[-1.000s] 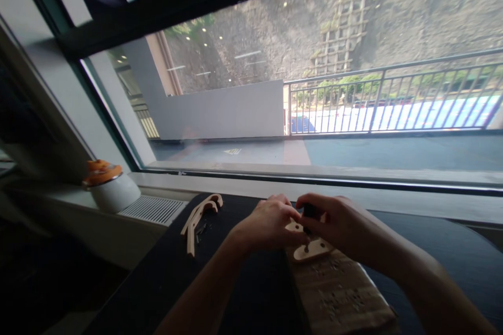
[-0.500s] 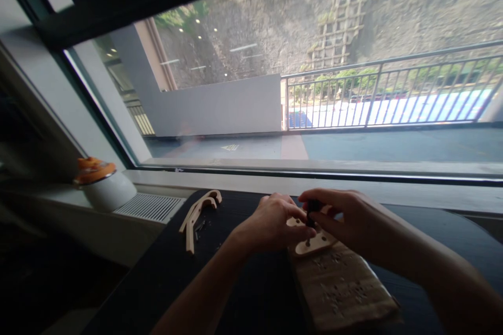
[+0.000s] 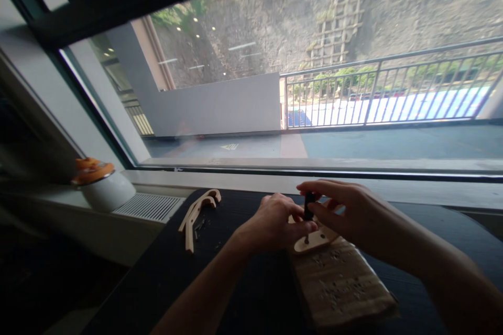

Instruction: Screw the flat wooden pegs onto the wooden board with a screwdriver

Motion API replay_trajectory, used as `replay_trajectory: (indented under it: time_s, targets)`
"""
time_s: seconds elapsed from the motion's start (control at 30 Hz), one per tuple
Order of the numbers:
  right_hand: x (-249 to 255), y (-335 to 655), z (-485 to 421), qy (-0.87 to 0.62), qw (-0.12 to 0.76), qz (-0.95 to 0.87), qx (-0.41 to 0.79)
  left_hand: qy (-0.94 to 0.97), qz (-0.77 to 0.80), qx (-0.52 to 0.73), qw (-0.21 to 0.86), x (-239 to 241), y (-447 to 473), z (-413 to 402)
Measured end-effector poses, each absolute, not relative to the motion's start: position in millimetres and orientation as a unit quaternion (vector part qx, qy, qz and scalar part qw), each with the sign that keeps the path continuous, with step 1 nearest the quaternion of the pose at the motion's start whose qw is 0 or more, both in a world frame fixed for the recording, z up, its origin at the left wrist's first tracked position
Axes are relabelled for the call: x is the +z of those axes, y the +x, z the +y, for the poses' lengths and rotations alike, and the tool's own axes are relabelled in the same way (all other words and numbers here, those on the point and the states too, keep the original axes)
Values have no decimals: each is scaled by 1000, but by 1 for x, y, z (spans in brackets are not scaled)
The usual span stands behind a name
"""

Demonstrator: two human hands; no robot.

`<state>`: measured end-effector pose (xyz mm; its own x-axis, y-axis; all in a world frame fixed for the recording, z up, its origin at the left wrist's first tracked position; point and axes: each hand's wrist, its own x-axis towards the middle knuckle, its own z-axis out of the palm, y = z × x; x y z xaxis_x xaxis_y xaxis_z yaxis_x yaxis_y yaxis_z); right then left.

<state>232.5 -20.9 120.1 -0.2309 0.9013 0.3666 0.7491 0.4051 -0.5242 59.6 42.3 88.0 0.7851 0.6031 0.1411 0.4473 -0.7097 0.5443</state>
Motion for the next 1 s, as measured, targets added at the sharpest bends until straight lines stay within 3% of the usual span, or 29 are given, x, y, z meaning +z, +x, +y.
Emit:
replay_trajectory:
  time_s: [0.27, 0.6, 1.0]
  targets:
    - [119, 241, -20, -519, 317, -777, 164, 914, 288, 171, 228, 87, 60, 41]
    - [121, 235, -18, -577, 306, -754, 73, 920, 290, 147, 220, 92, 60, 39]
    - [127, 234, -23, -518, 334, -775, 140, 922, 276, 157, 221, 88, 58, 41]
